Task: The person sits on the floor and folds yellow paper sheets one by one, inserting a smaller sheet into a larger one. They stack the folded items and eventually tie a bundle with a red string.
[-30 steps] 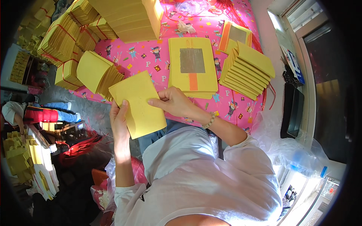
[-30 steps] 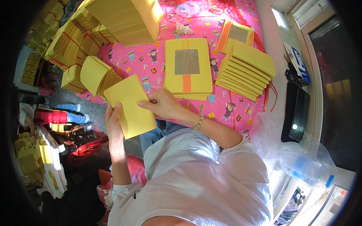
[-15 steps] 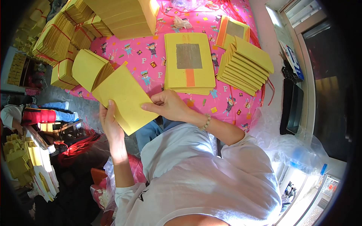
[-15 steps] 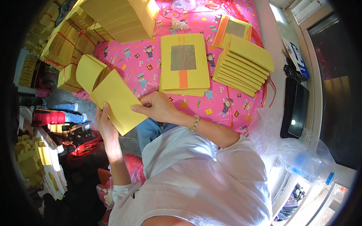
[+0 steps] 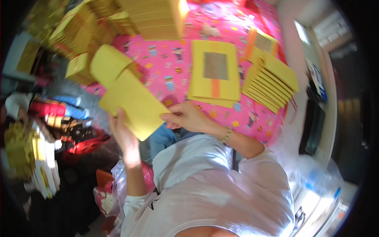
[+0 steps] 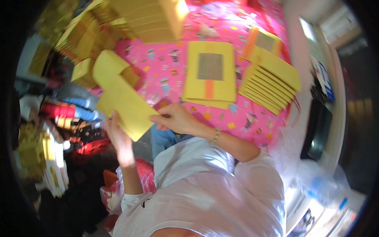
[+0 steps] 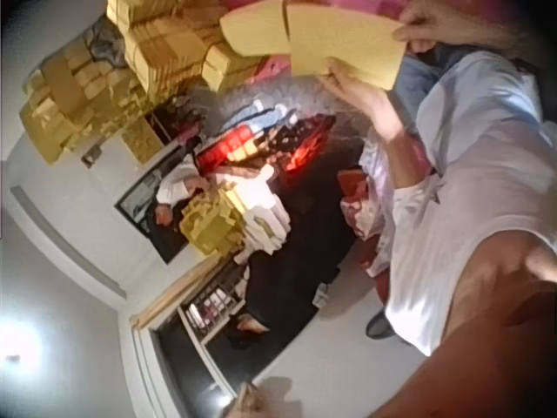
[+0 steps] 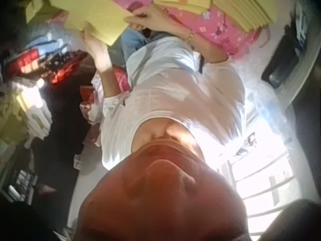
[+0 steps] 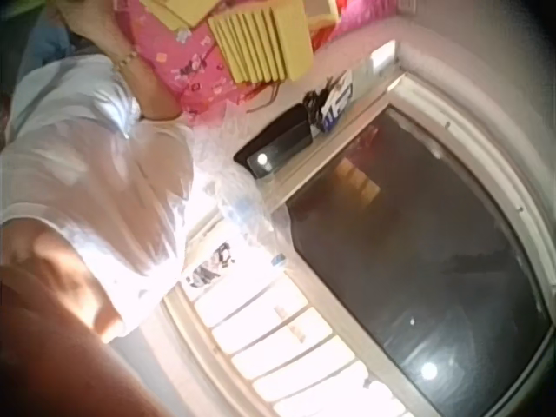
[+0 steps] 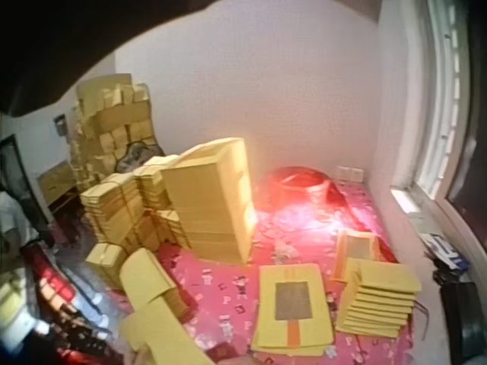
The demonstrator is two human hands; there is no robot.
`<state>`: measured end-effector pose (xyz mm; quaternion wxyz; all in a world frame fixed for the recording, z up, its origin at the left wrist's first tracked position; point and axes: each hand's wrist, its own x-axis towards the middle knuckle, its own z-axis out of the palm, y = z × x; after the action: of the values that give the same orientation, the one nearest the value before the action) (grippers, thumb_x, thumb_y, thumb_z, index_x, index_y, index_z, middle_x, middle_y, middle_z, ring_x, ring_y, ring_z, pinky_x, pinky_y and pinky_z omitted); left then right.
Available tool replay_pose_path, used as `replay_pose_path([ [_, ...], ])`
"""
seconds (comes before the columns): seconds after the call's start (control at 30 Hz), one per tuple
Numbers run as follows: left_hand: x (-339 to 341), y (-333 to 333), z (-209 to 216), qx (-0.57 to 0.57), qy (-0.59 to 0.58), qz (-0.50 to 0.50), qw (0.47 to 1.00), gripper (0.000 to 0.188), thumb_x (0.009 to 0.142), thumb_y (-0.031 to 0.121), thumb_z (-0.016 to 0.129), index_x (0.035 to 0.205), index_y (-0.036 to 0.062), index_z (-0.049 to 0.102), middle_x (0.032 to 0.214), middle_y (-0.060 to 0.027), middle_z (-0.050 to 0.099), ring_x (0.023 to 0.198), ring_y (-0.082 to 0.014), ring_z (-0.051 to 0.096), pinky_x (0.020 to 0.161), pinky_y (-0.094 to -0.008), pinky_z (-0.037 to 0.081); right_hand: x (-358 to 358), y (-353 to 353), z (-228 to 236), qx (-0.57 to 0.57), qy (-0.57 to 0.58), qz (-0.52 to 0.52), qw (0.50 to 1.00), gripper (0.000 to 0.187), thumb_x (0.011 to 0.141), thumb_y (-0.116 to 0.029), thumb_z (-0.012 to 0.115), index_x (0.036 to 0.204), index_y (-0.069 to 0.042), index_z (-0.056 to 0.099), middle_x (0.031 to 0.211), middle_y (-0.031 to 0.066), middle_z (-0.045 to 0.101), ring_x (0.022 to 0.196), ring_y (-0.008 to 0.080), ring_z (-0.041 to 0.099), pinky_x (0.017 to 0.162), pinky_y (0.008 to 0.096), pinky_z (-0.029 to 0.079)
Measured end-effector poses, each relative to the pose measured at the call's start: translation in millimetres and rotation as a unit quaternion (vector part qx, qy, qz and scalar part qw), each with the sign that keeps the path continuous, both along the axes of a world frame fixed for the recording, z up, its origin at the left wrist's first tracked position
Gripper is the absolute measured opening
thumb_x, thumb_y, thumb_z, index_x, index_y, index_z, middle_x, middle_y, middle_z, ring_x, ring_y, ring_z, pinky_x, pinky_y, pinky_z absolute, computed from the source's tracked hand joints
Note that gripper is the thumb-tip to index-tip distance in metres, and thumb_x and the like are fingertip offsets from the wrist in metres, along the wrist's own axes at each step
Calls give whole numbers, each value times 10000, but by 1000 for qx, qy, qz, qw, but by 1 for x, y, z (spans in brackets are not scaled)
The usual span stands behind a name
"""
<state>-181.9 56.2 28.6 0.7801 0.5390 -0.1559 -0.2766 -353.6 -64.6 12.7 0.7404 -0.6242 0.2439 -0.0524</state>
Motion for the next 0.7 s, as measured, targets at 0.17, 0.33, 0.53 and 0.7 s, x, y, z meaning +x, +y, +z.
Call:
replay_pose_path([
  [0.17,19,5,3,-33,2,-26,999,307,984,171,498,1245,9,494,1141,-72,602,988,-140,607,843,-288,494,29,-14,23,-59,-111,21,992,230,934,-230,605,1001,-10,613,820,-11,636,698,39,577,600,181,472],
  [0.33,81,-11,31,7,-14,-46,999,352,985,180,497,1267,-28,468,1164,-88,599,1015,-162,613,854,-305,505,105,-48,52,-99,-131,5,986,268,902,-238,635,994,12,614,810,36,640,652,66,591,533,228,483],
  [0.53,170,-61,37,45,-38,-71,996,358,963,188,530,1240,-33,476,1169,-104,597,1024,-190,621,881,-331,500,192,-112,52,-188,-78,-9,979,321,873,-275,657,1025,7,632,840,40,645,644,92,612,557,227,519],
  [0.7,202,-87,6,121,-60,-49,990,301,931,166,582,1152,-34,541,1069,-106,638,915,-179,648,772,-313,536,222,-141,31,-295,7,-39,955,390,778,-344,714,999,-26,669,890,77,685,712,160,661,638,292,539],
])
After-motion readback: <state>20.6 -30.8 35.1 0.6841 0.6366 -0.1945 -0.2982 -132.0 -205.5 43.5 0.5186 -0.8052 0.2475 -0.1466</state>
